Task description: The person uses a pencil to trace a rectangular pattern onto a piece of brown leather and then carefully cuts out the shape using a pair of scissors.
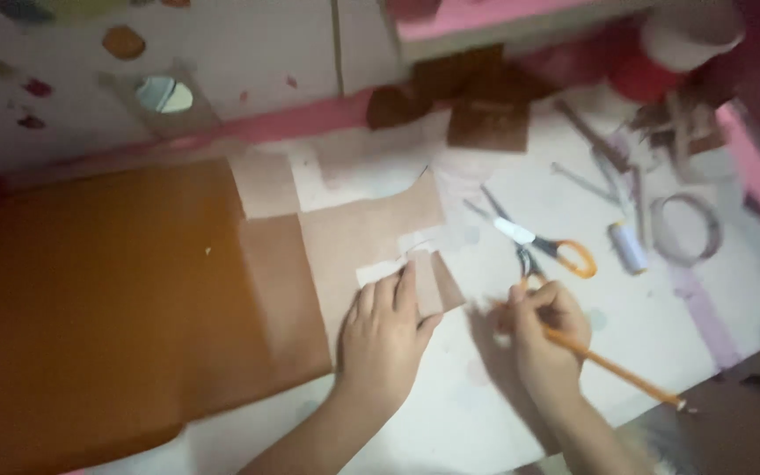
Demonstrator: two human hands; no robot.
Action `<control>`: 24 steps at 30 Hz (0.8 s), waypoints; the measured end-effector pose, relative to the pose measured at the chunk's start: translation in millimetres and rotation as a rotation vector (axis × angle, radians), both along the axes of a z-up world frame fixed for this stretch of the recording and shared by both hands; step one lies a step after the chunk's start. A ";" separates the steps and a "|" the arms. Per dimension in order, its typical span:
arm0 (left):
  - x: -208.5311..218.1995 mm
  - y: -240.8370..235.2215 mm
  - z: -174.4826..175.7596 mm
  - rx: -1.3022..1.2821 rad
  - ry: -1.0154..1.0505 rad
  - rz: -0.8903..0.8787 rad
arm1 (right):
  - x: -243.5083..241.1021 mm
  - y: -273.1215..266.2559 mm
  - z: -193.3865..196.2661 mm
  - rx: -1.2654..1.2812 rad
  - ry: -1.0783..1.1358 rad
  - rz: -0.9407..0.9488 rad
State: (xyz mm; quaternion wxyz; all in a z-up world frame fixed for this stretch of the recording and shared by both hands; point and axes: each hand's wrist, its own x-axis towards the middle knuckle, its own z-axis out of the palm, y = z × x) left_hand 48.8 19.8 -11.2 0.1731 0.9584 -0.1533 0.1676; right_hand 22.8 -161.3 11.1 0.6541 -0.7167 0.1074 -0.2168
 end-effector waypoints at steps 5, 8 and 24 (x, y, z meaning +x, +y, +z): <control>-2.9 -0.4 -4.4 -0.063 0.060 -0.057 | -8.2 -7.8 -4.5 -0.058 0.031 0.009; -1.8 -1.0 -8.6 -0.079 0.195 -0.077 | -8.1 -6.6 -2.7 -0.090 0.017 0.065; 17.5 -15.6 -15.8 0.036 -0.015 0.100 | 2.2 2.0 10.1 -0.409 0.040 0.194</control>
